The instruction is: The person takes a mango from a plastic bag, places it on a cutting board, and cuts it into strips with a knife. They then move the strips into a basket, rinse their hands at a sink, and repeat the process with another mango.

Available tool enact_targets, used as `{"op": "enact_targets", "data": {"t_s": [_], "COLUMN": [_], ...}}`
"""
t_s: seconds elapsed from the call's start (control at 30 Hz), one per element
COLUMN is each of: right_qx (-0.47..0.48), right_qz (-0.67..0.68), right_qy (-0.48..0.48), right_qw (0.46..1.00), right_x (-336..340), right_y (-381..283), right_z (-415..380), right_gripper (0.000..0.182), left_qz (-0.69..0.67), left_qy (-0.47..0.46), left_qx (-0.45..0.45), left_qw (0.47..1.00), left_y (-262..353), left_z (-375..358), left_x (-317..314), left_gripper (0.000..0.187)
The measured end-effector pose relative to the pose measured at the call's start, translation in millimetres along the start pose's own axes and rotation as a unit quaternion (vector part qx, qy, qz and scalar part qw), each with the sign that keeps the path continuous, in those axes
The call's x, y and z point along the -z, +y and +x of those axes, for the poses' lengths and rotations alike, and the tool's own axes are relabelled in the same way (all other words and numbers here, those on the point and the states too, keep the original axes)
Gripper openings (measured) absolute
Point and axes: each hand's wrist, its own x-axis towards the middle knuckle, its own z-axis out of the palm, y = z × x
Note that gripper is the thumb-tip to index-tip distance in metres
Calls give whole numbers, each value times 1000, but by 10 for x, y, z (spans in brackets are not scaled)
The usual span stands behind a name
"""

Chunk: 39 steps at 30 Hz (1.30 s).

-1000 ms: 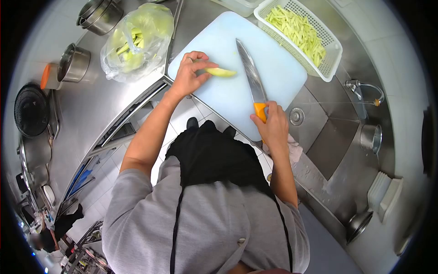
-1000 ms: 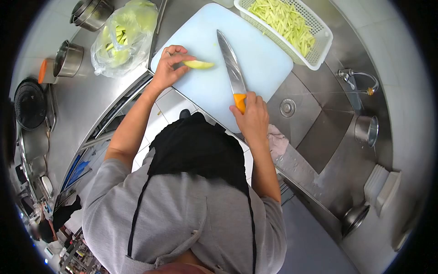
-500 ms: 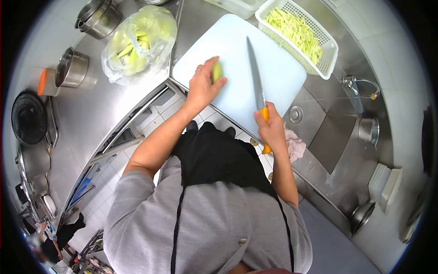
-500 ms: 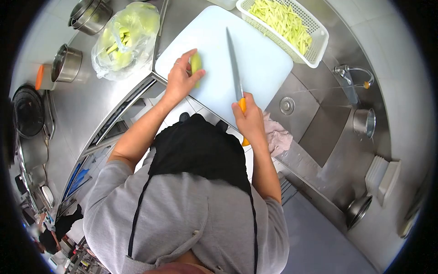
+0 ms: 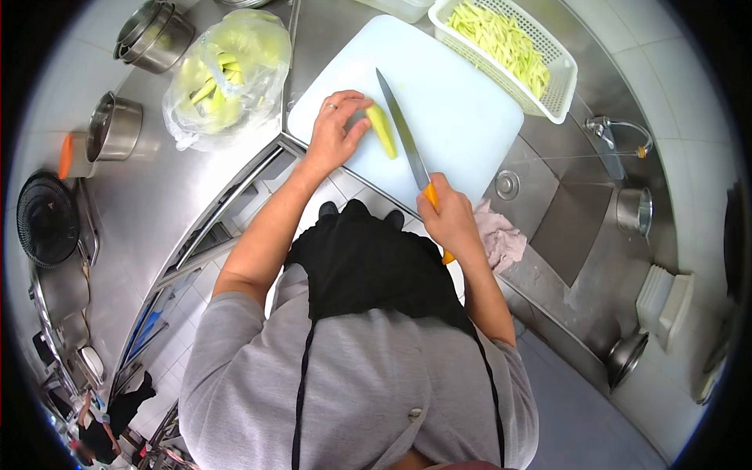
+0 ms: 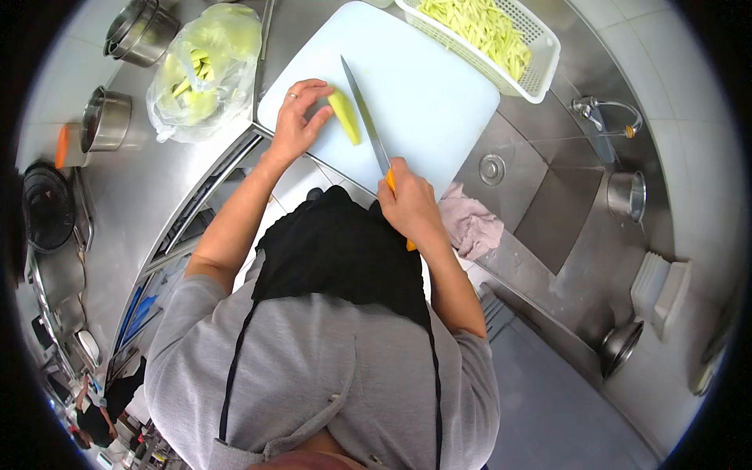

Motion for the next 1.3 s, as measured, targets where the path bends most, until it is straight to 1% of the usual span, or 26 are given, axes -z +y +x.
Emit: {"op": "enact_targets", "data": {"t_s": [0.07, 0.17, 0.27, 0.37, 0.47, 0.57, 0.67, 0.77, 0.87, 0.97, 1.07, 1.3], "right_qx": [-17, -21, 10, 36, 35, 47, 31, 13, -8, -8, -22, -58], "right_qz": [-33, -74, -92, -141, -216, -254, -260, -270, -286, -296, -311, -328], "right_qy": [-21, -26, 16, 44, 46, 56, 49, 51, 53, 56, 45, 20], "right_qw": [999, 997, 996, 988, 975, 964, 964, 961, 957, 954, 949, 943], "right_x": [5, -55, -52, -48, 2, 8, -3, -47, -96, -117, -120, -249], "right_y": [-38, -26, -83, -101, -324, -453, -508, -538, -602, -641, -718, -688], "right_z": [-12, 0, -50, -147, -339, -475, -572, -653, -705, -764, -803, -802], "right_gripper": [29, 28, 28, 27, 26, 23, 19, 18, 18, 18, 19, 10], "left_qz": [18, -4, -9, 36, 50, 51, 39, 36, 37, 50, 57, 54], "left_qy": [-21, -15, -10, -1, -8, 0, 17, 23, 22, 18, 5, -8], "left_qx": [-25, -36, -4, -50, -57, -93, -107, -102, -90, -107, -102, -110], "left_qw": [999, 999, 1000, 998, 997, 994, 993, 994, 995, 993, 993, 992], "left_y": [-16, -115, -15, -13, -25, -34, -47, -41, -36, -48, -14, -27], "left_z": [9, -29, -3, 45, 29, 42, 46, 38, 28, 39, 44, 62], "left_x": [30, 46, 26, 3, 0, -9, -25, -37, -45, -36, -24, -22], "left_gripper": [36, 33, 28, 22, 20, 19, 18, 17, 17, 18, 18, 19]}}
